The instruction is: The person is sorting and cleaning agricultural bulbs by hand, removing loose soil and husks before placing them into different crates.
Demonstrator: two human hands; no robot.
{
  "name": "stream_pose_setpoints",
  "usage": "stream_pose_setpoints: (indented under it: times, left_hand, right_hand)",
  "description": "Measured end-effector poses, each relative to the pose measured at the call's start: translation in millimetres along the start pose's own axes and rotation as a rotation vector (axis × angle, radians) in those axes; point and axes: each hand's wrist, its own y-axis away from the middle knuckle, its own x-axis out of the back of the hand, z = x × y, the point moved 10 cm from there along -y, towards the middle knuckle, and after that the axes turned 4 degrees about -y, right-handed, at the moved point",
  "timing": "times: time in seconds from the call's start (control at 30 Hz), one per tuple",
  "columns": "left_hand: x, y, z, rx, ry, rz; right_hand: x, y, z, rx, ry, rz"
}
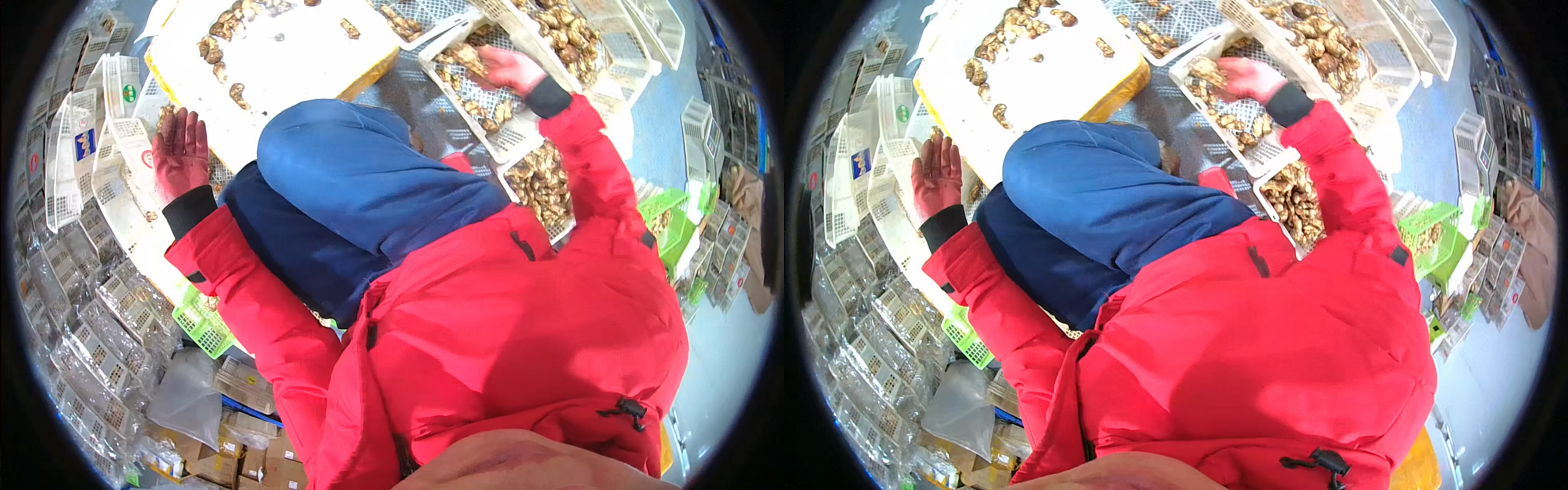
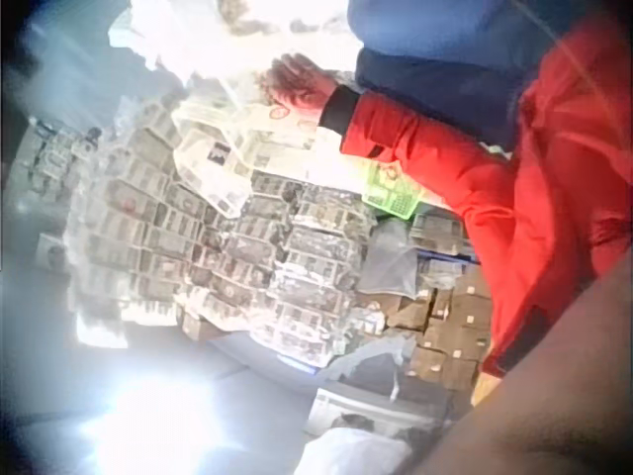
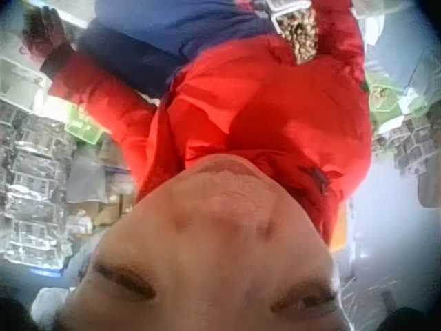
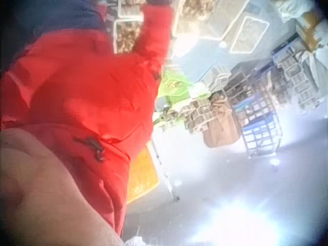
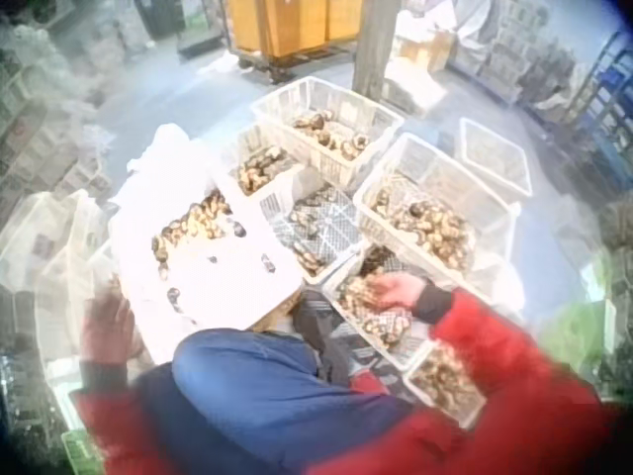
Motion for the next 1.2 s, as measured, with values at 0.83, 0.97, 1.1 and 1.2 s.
stream_pose_setpoints:
  times: [0.83, 0.97, 1.1, 1.2]
  left_hand:
    - [23.9, -5.8, -40.2, 0.076, 0.336, 0.047]
    - [26.9, -1.4, -42.0, 0.121, 0.344, 0.116]
    - [20.4, 8.2, -40.2, 0.144, 0.337, 0.078]
    - [6.2, 5.1, -43.1, 0.184, 0.354, 0.005]
  right_hand:
    - [-135.9, -387.1, 1.9, -0.173, 0.469, 0.098]
    - [-132.5, -444.2, 12.2, 0.037, 0.902, 0.419]
    - [-170.1, -471.4, 8.2, 0.039, 1.152, 0.325]
    - [-146.2, -483.3, 23.9, -0.038, 1.198, 0.337]
